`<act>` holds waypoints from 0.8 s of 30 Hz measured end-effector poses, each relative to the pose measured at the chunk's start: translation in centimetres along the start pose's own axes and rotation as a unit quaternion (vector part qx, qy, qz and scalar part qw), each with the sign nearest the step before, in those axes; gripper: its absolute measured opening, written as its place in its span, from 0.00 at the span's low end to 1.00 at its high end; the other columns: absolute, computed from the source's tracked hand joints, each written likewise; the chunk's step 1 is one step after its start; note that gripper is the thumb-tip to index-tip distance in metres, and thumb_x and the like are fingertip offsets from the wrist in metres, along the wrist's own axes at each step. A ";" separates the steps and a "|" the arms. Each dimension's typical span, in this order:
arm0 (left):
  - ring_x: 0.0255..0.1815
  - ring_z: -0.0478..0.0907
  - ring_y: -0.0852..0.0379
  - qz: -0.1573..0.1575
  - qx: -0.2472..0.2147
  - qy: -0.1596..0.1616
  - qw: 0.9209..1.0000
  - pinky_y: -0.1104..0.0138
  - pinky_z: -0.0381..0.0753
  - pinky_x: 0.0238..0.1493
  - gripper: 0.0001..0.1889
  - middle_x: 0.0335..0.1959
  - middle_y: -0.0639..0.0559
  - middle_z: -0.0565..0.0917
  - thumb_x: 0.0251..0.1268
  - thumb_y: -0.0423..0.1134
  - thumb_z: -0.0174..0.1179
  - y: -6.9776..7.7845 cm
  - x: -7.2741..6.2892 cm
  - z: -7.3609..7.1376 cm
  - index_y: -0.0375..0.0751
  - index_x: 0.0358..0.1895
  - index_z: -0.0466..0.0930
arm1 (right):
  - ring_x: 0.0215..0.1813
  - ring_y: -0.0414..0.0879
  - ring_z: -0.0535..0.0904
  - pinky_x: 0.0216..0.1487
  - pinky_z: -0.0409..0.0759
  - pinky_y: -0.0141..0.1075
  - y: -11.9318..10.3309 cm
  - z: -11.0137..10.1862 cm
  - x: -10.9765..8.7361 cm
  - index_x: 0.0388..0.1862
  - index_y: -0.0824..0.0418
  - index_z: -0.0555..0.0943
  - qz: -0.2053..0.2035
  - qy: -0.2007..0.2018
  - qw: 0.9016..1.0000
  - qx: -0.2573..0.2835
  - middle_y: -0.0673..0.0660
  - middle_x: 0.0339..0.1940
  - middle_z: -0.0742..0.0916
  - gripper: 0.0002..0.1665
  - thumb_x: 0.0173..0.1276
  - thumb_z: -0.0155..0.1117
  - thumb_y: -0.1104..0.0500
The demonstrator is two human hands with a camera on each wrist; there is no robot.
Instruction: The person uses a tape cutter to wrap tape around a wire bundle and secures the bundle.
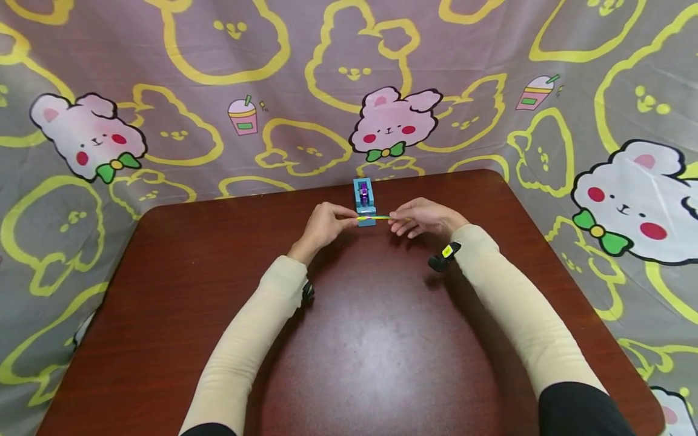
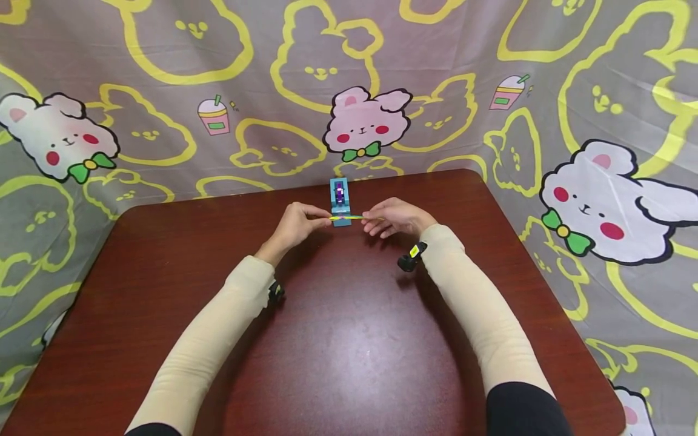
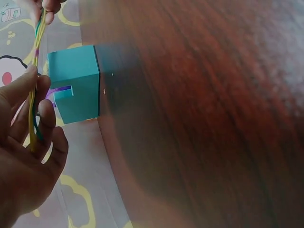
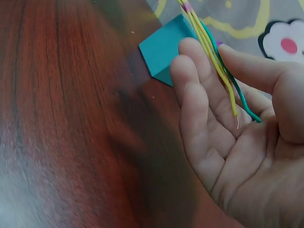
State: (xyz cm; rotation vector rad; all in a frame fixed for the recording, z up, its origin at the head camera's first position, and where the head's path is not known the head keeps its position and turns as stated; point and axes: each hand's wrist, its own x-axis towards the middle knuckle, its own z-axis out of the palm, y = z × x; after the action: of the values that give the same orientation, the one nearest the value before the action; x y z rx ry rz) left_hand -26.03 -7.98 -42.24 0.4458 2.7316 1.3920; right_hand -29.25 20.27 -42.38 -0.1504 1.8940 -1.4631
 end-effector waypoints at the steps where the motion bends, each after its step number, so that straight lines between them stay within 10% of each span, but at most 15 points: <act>1: 0.37 0.80 0.53 0.001 -0.007 -0.001 1.000 0.63 0.77 0.34 0.06 0.40 0.52 0.89 0.60 0.40 0.74 0.0 0.0 0.0 0.46 0.39 0.93 | 0.40 0.50 0.86 0.39 0.83 0.39 -0.2 0.0 -0.2 0.57 0.75 0.79 -0.011 0.006 1.000 -0.019 0.62 0.40 0.89 0.27 0.76 0.62 0.51; 13: 0.30 0.81 0.38 -0.041 -0.082 -0.050 0.995 0.61 0.78 0.30 0.18 0.32 0.38 0.88 0.76 0.46 0.59 -0.5 1.4 -0.4 0.33 0.41 0.89 | 0.40 0.65 0.84 0.41 0.83 0.50 -2.1 1.0 -1.4 0.49 0.73 0.85 -0.153 0.095 0.963 -0.201 0.66 0.35 0.89 0.17 0.75 0.64 0.59; 18: 0.26 0.78 0.44 -0.076 -0.082 -0.102 0.989 0.56 0.79 0.36 0.22 0.31 0.39 0.88 0.78 0.47 0.54 -1.1 2.0 -0.6 0.29 0.43 0.88 | 0.40 0.55 0.84 0.43 0.81 0.45 -1.9 1.6 -1.4 0.46 0.67 0.88 -0.211 0.132 0.920 -0.302 0.58 0.36 0.90 0.10 0.72 0.67 0.62; 24: 0.27 0.76 0.51 -0.079 -0.070 -0.148 0.983 0.56 0.78 0.39 0.15 0.32 0.41 0.88 0.77 0.41 0.57 -1.3 2.4 -0.7 0.32 0.43 0.88 | 0.43 0.47 0.85 0.48 0.81 0.44 -0.8 1.7 -1.4 0.45 0.61 0.89 -0.271 0.185 0.846 -0.420 0.54 0.40 0.90 0.08 0.69 0.69 0.64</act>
State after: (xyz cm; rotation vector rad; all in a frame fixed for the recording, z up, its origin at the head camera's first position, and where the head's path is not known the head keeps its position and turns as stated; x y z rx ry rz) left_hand -28.80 -8.61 -42.68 0.3824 2.3616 1.3443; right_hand -27.44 19.36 -41.21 -0.9331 2.8808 -0.8883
